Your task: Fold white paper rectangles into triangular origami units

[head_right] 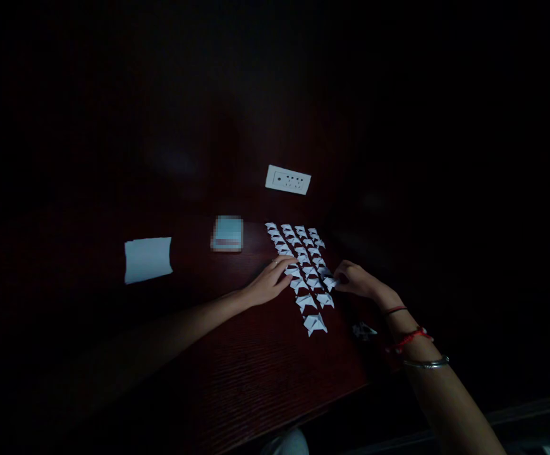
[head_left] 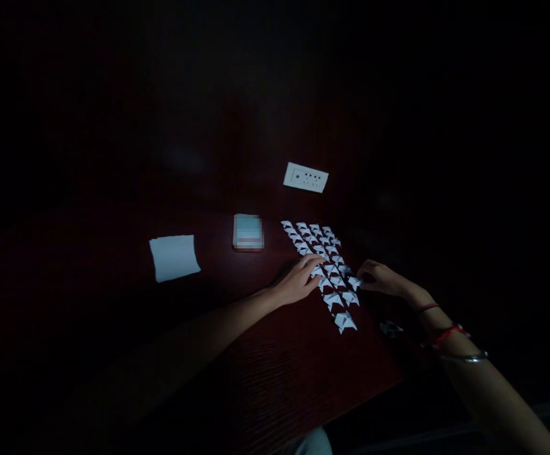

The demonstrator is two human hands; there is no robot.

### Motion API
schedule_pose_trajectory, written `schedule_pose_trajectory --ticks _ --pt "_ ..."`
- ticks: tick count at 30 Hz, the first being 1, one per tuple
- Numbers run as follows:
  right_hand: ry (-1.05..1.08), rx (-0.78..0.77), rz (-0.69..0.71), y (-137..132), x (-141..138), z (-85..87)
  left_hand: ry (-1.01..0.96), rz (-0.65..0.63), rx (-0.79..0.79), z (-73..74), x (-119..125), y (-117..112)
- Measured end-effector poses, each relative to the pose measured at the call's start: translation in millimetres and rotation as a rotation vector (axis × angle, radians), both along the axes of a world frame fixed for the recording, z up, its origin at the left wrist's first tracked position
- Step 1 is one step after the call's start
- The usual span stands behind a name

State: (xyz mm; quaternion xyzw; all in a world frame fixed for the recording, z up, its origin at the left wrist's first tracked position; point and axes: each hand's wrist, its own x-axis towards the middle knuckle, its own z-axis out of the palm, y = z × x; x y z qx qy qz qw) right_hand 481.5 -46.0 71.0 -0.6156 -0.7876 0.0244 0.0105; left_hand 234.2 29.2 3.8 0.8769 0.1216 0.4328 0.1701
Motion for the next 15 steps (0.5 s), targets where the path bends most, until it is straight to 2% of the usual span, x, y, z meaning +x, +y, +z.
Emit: schedule_pose_trajectory --ticks 2,7,15 --pt "-0.014 -0.022 -0.009 3.1 9.1 -9.2 0.04 -0.042 0.029 -2.5 -1.8 0.5" --pt "-0.053 -0.041 -0.026 16.9 20.5 -22.7 0.13 -0.028 0.046 -3.3 -6.1 0.0" --pt "-0.088 -0.111 -0.017 26.5 19.0 -22.7 0.167 0.015 0.058 -5.8 -3.9 2.2"
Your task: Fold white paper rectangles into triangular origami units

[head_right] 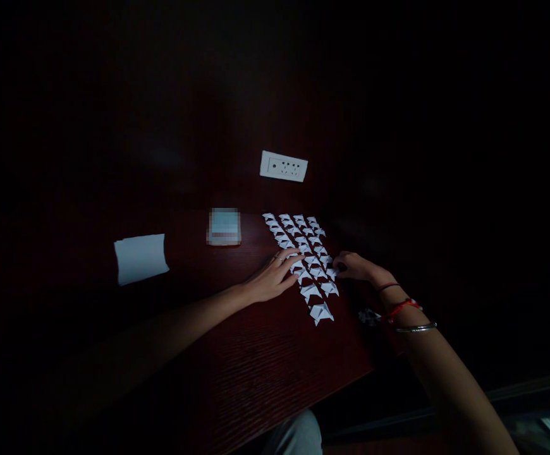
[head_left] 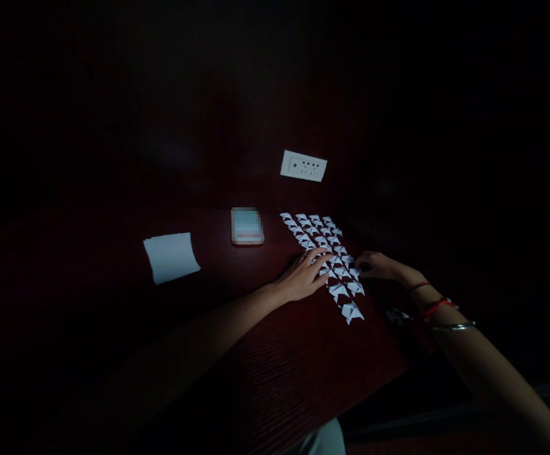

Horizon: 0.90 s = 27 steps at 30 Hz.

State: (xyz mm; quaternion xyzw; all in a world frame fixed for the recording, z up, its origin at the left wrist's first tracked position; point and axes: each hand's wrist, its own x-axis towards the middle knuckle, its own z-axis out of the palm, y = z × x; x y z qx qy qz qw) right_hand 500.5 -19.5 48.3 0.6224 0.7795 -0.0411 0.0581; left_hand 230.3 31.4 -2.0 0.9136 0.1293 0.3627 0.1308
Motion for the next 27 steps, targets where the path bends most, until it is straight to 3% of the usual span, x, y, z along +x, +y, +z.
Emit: schedule_pose_trajectory --ticks 7,10,13,16,20,24,27 --pt "-0.068 0.022 -0.005 1.8 -15.5 18.1 0.023 0.042 -0.004 -0.1 -1.8 -0.7" --pt "-0.082 0.103 0.06 7.7 -41.6 24.7 0.043 0.111 0.013 1.6 -11.0 -1.5" --pt "-0.053 0.154 0.186 17.2 -83.0 28.0 0.072 0.184 0.051 3.2 -35.7 -1.4" --pt "-0.009 0.125 0.315 29.1 -133.4 29.8 0.125 0.228 0.13 5.0 -79.5 0.0" --pt "0.027 0.12 0.45 48.4 -199.6 27.9 0.181 0.347 0.174 8.1 -160.0 3.9" --pt "0.067 0.101 0.516 71.1 -259.5 16.1 0.179 0.538 0.174 9.7 -240.9 10.3" --pt "0.16 0.181 0.561 86.3 -302.7 3.5 0.1 0.689 0.115 8.6 -282.2 14.9"
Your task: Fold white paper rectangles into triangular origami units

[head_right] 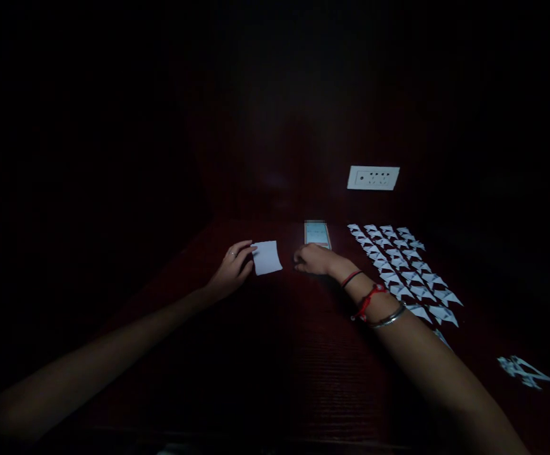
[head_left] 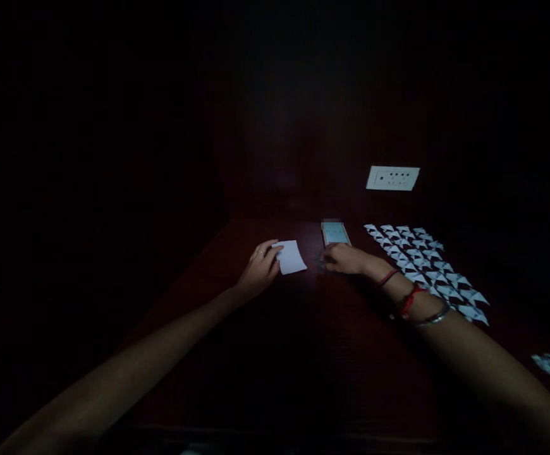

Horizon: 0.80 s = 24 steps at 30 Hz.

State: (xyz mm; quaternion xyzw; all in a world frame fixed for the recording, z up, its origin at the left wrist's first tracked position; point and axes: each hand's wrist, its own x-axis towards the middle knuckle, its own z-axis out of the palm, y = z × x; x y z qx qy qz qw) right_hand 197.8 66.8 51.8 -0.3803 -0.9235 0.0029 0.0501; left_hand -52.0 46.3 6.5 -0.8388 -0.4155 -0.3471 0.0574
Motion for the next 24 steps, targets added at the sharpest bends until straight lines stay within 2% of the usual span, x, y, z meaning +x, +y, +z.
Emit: schedule_pose_trajectory --ticks 4,6,9,19,24 --pt "0.101 0.031 0.069 13.3 -44.1 -16.5 -0.106 0.103 -0.023 -2.6 -22.8 5.1" --pt "0.141 -0.04 0.128 18.0 -55.3 -22.9 -0.114 0.107 -0.025 -3.3 -26.5 7.6" --pt "0.138 -0.131 0.14 23.5 -60.4 -26.5 -0.111 0.077 -0.038 -3.1 -30.5 10.8" --pt "0.041 -0.288 0.181 37.6 -63.1 -0.6 -0.086 -0.01 -0.066 0.0 -33.8 9.4" --pt "0.066 -0.284 0.167 41.6 -64.2 2.7 -0.046 -0.04 -0.088 1.7 -30.8 4.3"
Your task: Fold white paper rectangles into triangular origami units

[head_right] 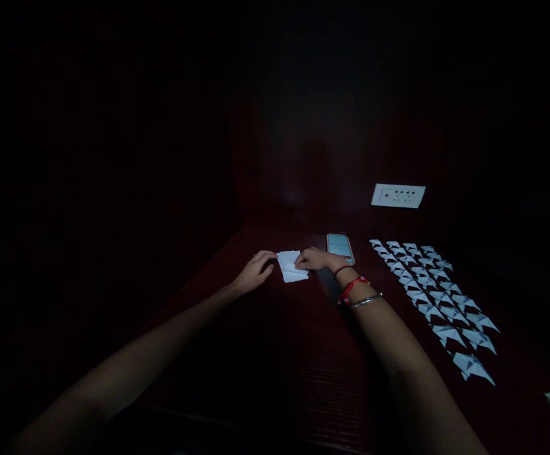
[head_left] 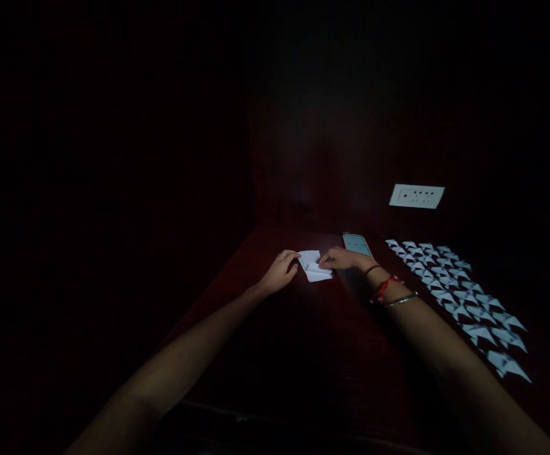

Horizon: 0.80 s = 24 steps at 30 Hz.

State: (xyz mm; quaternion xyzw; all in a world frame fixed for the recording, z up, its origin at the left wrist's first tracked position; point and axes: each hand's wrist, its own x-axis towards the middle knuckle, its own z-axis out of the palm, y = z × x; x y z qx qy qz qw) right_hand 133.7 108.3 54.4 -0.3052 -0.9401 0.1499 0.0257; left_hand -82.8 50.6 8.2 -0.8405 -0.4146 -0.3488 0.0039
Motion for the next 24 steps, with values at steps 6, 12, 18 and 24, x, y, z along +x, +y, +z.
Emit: schedule_pose_trajectory --ticks 6,12,18,24 --pt "0.117 0.096 -0.083 -1.5 5.0 2.6 0.032 0.002 -0.012 0.1 1.4 -5.3" --pt "0.299 0.269 -0.259 -11.1 29.8 19.3 0.06 0.007 -0.022 4.6 2.9 -11.7" --pt "0.36 0.3 -0.351 -21.0 59.2 32.9 0.162 -0.047 -0.003 11.6 2.9 -18.1" --pt "0.16 -0.001 -0.212 -40.0 72.2 38.6 0.196 -0.074 0.029 15.3 1.6 -20.4"
